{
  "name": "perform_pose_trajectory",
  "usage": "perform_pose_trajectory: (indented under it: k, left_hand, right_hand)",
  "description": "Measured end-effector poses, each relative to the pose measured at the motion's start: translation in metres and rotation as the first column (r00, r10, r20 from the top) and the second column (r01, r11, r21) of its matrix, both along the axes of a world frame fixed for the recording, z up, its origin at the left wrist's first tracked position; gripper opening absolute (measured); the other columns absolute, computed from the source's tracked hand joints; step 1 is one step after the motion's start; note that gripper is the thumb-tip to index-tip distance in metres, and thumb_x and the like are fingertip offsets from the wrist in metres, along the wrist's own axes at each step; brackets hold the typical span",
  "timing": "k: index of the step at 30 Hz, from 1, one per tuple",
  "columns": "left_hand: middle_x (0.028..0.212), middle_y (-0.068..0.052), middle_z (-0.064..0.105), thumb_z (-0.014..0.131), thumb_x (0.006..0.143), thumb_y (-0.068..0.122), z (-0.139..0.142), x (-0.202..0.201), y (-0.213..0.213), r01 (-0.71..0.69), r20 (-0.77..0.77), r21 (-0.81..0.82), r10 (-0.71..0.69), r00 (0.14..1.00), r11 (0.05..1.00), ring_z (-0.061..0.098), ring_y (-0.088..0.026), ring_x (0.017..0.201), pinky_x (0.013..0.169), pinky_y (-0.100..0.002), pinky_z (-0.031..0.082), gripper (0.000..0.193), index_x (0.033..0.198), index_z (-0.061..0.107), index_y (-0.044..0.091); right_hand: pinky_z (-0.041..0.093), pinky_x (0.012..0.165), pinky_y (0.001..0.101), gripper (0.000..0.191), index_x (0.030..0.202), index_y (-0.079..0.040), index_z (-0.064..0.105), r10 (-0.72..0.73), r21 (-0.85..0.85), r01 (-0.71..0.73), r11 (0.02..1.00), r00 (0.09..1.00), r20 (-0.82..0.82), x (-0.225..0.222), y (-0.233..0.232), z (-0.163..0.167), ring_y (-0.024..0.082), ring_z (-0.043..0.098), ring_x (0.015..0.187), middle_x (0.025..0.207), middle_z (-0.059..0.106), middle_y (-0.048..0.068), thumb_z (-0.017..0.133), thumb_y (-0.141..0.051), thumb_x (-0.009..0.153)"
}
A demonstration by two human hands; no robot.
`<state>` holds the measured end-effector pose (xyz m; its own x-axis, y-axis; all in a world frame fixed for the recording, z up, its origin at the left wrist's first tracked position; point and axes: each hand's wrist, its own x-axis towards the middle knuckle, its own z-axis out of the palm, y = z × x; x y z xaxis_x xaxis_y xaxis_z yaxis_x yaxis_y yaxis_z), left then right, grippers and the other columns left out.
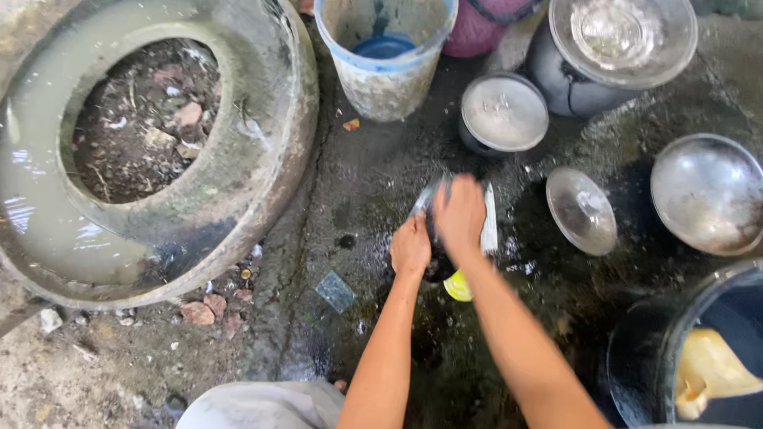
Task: The person sits on the wet ground and cleans a small dark pot, scraping its surface with a knife and scrubbing it with a scouring pad, occasionally rinsing it with water. They continue scrubbing the pot's interior and exterior throughout the clip.
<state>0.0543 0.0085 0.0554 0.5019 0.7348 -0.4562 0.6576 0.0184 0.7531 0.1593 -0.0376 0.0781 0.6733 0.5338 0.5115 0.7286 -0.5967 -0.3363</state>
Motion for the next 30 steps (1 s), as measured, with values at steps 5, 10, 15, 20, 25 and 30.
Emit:
perform_pose_trajectory:
  k: [5,10,15,20,25,30]
  left_hand:
    - [0.116,-0.023,0.068,0.04,0.1,0.052,0.002,-0.015,-0.008,-0.041,0.089,0.021,0.039,0.995,0.999,0.062,-0.045,0.111,0.095,-0.052,0.045,0.055,0.118,0.07,0.01]
    - [0.114,-0.023,0.07,0.035,0.102,0.049,0.008,0.012,0.002,-0.028,0.068,0.009,0.028,0.997,1.0,0.063,-0.046,0.109,0.094,-0.054,0.046,0.053,0.121,0.071,0.014]
    - [0.111,-0.024,0.072,0.038,0.104,0.052,-0.01,-0.016,-0.01,-0.021,0.009,0.055,0.021,1.0,0.998,0.064,-0.046,0.108,0.092,-0.053,0.048,0.057,0.114,0.072,0.007]
    - [0.106,-0.027,0.07,0.039,0.103,0.052,-0.017,-0.026,-0.01,-0.033,0.096,0.148,0.018,0.995,0.988,0.065,-0.047,0.105,0.091,-0.053,0.047,0.057,0.111,0.075,0.007]
    - [0.099,-0.026,0.071,0.037,0.103,0.052,-0.012,-0.006,-0.004,-0.045,0.078,0.072,0.039,0.996,0.996,0.066,-0.048,0.097,0.084,-0.054,0.049,0.059,0.106,0.074,0.006]
    - [0.091,-0.027,0.07,0.04,0.103,0.051,-0.029,-0.045,-0.02,-0.053,0.106,0.12,0.041,0.994,0.991,0.066,-0.048,0.091,0.081,-0.054,0.049,0.056,0.099,0.072,0.004]
  right_hand:
    - [0.05,0.085,0.052,0.034,0.106,-0.01,0.072,-0.191,-0.248,0.061,0.967,0.818,-0.542,0.068,0.016,0.009,0.044,0.064,0.1,0.107,0.069,0.023,0.073,-0.037,0.084]
    - [0.05,0.091,0.0527,0.022,0.101,-0.001,0.069,0.241,0.085,-0.238,0.967,0.97,-0.026,-0.021,-0.037,-0.008,0.045,0.065,0.1,0.104,0.07,0.022,0.072,-0.021,0.093]
    - [0.05,0.091,0.0511,0.027,0.103,-0.001,0.067,0.01,-0.023,-0.018,1.0,0.949,-0.316,0.023,-0.008,-0.022,0.044,0.065,0.101,0.107,0.07,0.024,0.07,-0.026,0.096]
    - [0.05,0.088,0.0505,0.035,0.099,-0.006,0.07,-0.096,-0.229,-0.023,0.973,0.863,-0.495,0.068,0.016,-0.006,0.044,0.064,0.102,0.106,0.069,0.023,0.072,-0.04,0.091]
    - [0.05,0.096,0.051,0.025,0.104,-0.001,0.068,0.381,0.106,-0.385,0.917,0.923,0.058,-0.027,-0.051,-0.026,0.04,0.06,0.109,0.11,0.069,0.018,0.065,-0.025,0.097]
    - [0.05,0.09,0.0541,0.029,0.099,0.001,0.068,0.101,-0.089,-0.134,0.987,0.946,-0.309,0.058,-0.001,-0.031,0.044,0.062,0.099,0.102,0.068,0.025,0.07,-0.027,0.093]
